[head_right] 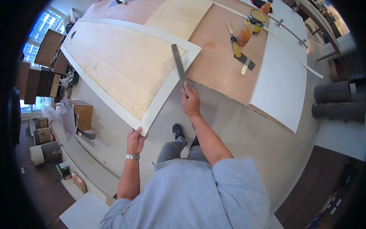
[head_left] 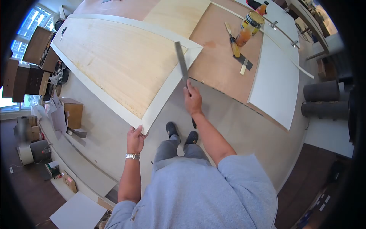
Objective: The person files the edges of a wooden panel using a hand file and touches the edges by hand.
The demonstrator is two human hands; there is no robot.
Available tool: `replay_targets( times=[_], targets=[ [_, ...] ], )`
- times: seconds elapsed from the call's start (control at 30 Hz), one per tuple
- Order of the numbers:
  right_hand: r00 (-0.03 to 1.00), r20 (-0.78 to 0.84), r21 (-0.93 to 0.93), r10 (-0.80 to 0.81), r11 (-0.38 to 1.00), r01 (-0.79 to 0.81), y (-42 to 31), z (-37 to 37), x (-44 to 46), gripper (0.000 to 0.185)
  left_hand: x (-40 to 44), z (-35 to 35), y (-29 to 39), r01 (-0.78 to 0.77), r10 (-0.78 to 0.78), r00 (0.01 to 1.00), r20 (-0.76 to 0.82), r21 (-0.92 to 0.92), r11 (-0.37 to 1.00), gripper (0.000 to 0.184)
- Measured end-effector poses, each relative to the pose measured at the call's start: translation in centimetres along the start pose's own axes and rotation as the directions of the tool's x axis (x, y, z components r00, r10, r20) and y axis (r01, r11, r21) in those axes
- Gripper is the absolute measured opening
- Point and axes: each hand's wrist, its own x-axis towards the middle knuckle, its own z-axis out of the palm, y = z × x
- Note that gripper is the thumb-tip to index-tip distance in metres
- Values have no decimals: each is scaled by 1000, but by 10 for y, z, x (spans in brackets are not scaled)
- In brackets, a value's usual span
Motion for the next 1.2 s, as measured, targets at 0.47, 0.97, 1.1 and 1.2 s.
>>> replay_targets(
  times=[0.47,0.97,1.1,1.2],
  targets=[
    [966,3,162,259,953,-256,-33,-110,39,44,39,62,-1,3,-3,1000,26,-35,999,24],
    [859,503,680,95,569,-461,-67,-73,131,25,23,167,24,-286,636,740,-217,755,590,45],
    [669,730,613,-139,564,-553,-98,-67,106,34,-20,250,41,-419,453,891,28,436,796,45],
    [397,889,455,-228,538,-710,-113,-78,95,35,-32,260,49,-279,335,934,-125,331,901,37]
  ],
)
